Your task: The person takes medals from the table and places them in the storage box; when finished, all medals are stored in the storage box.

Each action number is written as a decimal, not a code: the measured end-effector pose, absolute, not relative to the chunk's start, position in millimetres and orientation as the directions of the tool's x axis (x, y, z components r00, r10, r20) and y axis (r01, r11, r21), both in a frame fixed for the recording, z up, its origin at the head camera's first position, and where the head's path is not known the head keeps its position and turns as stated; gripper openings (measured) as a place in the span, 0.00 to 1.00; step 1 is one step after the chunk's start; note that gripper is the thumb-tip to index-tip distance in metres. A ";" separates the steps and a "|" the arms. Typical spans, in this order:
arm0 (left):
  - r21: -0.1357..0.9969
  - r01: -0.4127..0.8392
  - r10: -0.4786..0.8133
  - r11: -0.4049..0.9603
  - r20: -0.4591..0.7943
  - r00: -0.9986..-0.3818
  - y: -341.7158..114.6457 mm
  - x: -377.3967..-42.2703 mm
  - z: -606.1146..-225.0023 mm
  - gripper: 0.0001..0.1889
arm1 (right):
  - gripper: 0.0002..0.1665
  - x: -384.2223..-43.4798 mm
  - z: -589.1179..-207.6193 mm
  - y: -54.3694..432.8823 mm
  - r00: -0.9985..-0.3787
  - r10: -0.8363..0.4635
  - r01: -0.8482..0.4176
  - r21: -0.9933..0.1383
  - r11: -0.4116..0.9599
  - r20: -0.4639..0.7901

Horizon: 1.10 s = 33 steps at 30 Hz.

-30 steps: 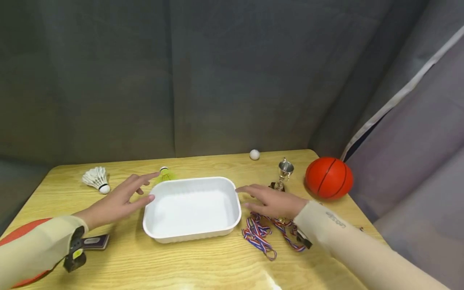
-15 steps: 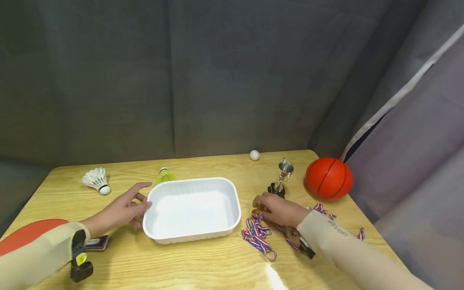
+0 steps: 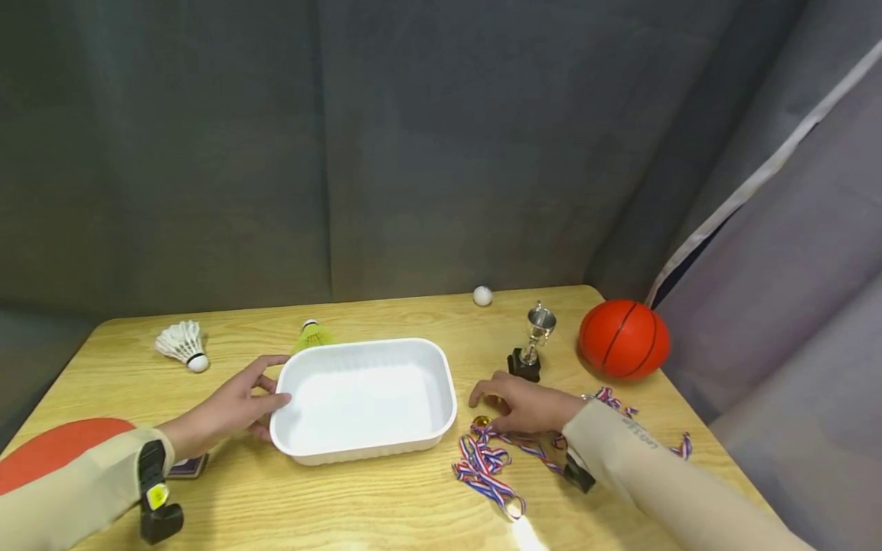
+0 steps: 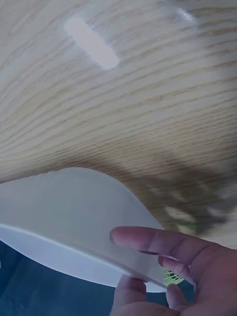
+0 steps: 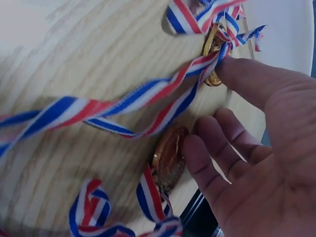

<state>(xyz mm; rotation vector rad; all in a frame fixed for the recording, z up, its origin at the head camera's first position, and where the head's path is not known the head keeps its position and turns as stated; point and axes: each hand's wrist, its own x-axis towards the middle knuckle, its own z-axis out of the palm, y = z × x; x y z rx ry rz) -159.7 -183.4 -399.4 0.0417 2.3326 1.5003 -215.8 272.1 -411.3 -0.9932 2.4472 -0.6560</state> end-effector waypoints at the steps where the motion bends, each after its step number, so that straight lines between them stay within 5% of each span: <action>1: 0.886 -0.173 0.218 0.430 -0.288 -0.932 -183.3 -159.4 -399.2 0.38 | 0.21 -215.6 -411.8 271.8 -0.653 -0.731 -0.531 -0.566 0.630 -0.201; 18: 0.918 -0.190 0.236 0.347 -0.282 -0.930 -189.4 -158.3 -407.5 0.38 | 0.12 -216.0 -413.6 267.0 -0.636 -0.698 -0.417 -0.615 0.669 -0.328; 33: 0.913 -0.193 0.248 0.360 -0.294 -0.923 -187.6 -161.2 -403.8 0.38 | 0.22 -212.7 -400.8 273.5 -0.548 -0.765 -0.432 -0.670 0.604 -0.337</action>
